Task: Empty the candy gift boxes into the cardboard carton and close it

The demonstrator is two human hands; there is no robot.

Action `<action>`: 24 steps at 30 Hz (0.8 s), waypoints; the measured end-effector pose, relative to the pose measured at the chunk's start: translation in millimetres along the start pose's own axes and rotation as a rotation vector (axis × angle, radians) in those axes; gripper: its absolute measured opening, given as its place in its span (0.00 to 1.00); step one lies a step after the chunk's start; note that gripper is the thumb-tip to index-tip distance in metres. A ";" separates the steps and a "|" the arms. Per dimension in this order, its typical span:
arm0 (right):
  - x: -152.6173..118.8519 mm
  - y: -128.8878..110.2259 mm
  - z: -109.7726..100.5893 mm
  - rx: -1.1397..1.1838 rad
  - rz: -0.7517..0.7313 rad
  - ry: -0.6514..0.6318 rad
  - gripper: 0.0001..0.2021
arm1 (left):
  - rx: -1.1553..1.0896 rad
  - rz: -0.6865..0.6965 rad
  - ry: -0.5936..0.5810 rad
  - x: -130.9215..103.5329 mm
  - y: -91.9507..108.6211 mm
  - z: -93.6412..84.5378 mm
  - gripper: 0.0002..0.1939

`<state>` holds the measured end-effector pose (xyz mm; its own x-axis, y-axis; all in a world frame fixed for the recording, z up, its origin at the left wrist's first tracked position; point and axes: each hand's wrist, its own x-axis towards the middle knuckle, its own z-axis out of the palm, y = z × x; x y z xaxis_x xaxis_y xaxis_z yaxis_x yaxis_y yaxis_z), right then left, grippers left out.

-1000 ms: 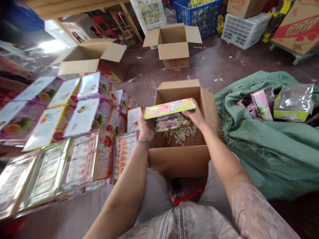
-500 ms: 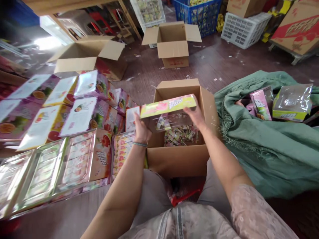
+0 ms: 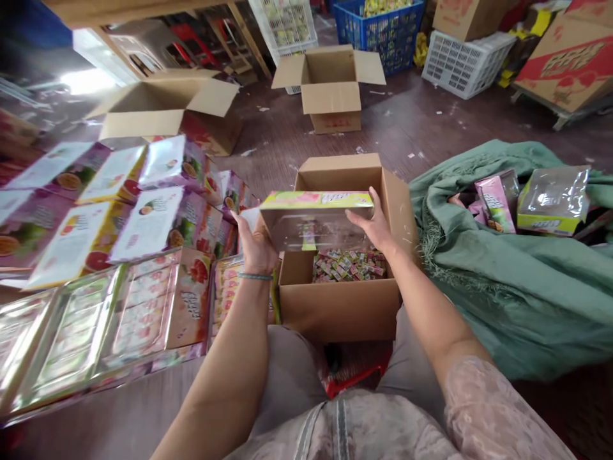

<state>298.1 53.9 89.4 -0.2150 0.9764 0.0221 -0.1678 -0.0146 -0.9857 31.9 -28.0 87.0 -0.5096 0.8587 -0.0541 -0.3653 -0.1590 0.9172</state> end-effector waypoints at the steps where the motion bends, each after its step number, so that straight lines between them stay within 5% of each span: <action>1: 1.9 1.6 0.1 0.033 0.017 0.059 0.59 | 0.004 -0.007 0.059 1.9 -0.7 -5.3 0.41; 5: 6.8 1.8 1.3 0.234 0.157 0.113 0.49 | 0.118 -0.061 0.268 2.3 -9.1 -13.3 0.20; 12: -3.9 -6.2 8.7 0.384 0.443 0.027 0.28 | 0.053 -0.107 0.039 -13.6 -11.4 10.0 0.24; 14: -5.1 -7.2 8.9 0.414 0.482 0.031 0.26 | 0.052 -0.022 0.144 -14.8 -8.0 11.4 0.23; 17: -4.8 -8.1 8.8 0.456 0.517 0.071 0.24 | 0.242 0.281 0.387 -15.9 -5.9 12.2 0.15; 19: -4.9 -8.1 9.8 0.479 0.525 0.093 0.23 | 0.391 0.327 0.313 -17.7 -8.4 15.0 0.13; 21: -6.4 -7.3 11.9 0.492 0.547 0.087 0.23 | 0.468 0.211 0.141 -19.5 -12.4 19.2 0.14; 24: -10.5 -4.6 15.9 0.483 0.630 0.050 0.24 | 0.504 0.083 0.008 -20.5 -15.4 25.8 0.30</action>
<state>285.8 40.3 96.4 -0.3668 0.7618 -0.5340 -0.4299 -0.6478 -0.6289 68.1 -30.5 84.2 -0.5275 0.8492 0.0260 0.0966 0.0296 0.9949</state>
